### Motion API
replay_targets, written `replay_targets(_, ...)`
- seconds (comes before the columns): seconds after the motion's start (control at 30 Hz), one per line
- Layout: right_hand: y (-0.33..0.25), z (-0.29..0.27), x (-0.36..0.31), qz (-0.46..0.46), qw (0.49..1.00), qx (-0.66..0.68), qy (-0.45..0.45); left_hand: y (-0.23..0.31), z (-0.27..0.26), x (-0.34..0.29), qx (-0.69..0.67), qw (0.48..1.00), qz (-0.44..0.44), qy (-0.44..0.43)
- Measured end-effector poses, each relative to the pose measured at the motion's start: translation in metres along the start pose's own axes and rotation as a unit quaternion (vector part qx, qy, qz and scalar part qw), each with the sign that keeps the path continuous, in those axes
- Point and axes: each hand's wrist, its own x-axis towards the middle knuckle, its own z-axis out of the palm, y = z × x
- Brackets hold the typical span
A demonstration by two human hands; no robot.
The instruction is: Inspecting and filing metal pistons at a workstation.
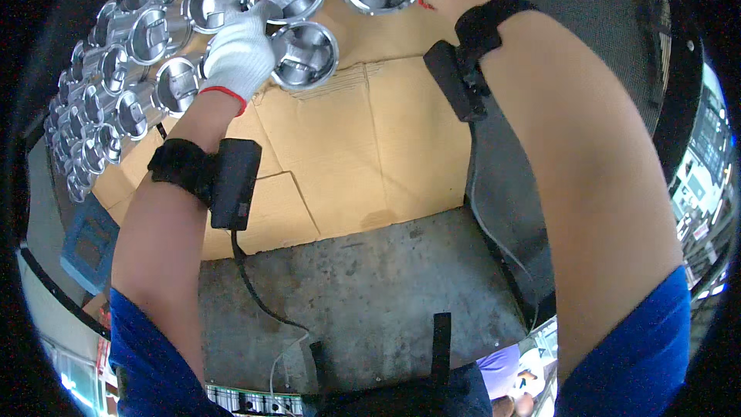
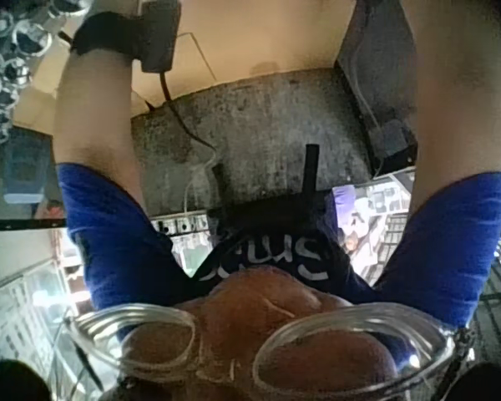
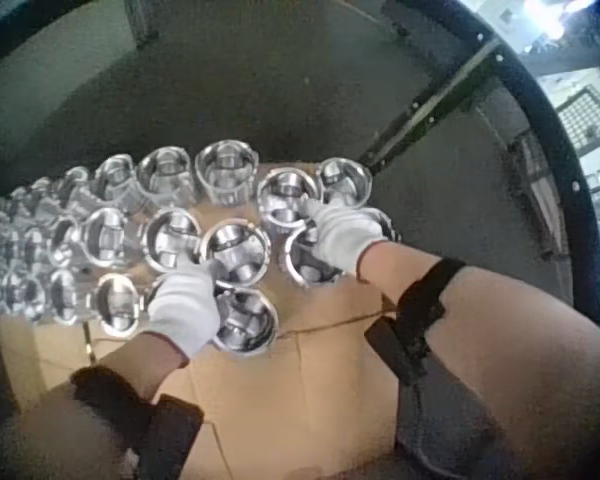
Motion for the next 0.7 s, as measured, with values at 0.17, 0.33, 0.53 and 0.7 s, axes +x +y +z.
replay_targets(0.17,0.018,-0.003,-0.011,-0.033,0.997,0.000,0.068,-0.011,0.004,-0.027,-0.128,0.988,0.024,0.083)
replay_targets(0.33,0.019,-0.005,-0.062,-0.025,0.992,0.098,-0.077,-0.033,-0.044,-0.109,-0.325,0.934,0.085,0.126)
replay_targets(0.53,0.020,-0.037,-0.191,-0.065,0.972,0.212,-0.076,-0.025,-0.114,-0.233,-0.308,0.937,0.032,0.159)
replay_targets(0.7,0.013,-0.078,-0.299,-0.075,0.981,0.179,-0.004,-0.024,-0.163,-0.355,-0.328,0.938,-0.041,0.101)
